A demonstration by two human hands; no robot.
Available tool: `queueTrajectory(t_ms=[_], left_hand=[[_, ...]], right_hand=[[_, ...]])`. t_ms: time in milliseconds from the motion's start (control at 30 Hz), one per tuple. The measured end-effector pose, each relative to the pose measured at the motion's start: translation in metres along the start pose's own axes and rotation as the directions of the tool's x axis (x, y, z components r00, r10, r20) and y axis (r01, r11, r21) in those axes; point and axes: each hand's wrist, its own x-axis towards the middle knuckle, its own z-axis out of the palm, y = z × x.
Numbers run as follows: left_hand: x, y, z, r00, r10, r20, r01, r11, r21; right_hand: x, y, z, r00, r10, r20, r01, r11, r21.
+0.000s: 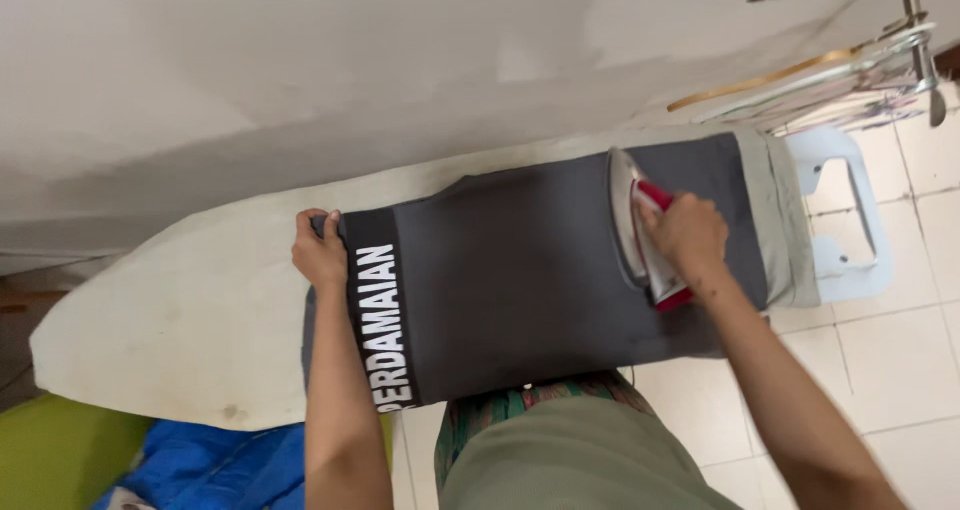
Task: The person irons a dark grey t-shirt on a white ironing board. They use a red and white steam iron to smooth out the fabric, moving the iron back and forth across the surface. The person adjusts the shirt's position and folds it over to iron different sections, ensuring the entire garment is pressed.
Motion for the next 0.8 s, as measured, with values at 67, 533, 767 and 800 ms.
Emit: queueTrajectory(t_ms=[67, 533, 767, 800], left_hand=[[0.001, 0.0, -0.003, 1.0, 0.019, -0.007, -0.019, 1.0, -0.023], [0.025, -0.013, -0.013, 0.994, 0.043, 0.096, -0.044, 0.999, 0.008], [0.035, -0.023, -0.012, 0.996, 0.028, 0.087, -0.021, 0.997, -0.076], [0.035, -0.027, -0.01, 0.997, 0.046, 0.062, -0.04, 0.995, -0.095]], right_hand=[[0.006, 0.004, 0.001, 0.999, 0.019, -0.04, -0.02, 0.999, -0.039], [-0.039, 0.098, 0.019, 0.941, 0.337, -0.04, -0.335, 0.941, 0.04], [-0.134, -0.061, 0.019, 0.906, 0.304, 0.294, -0.357, 0.922, 0.149], [-0.135, -0.085, 0.019, 0.927, 0.258, 0.273, -0.296, 0.949, 0.108]])
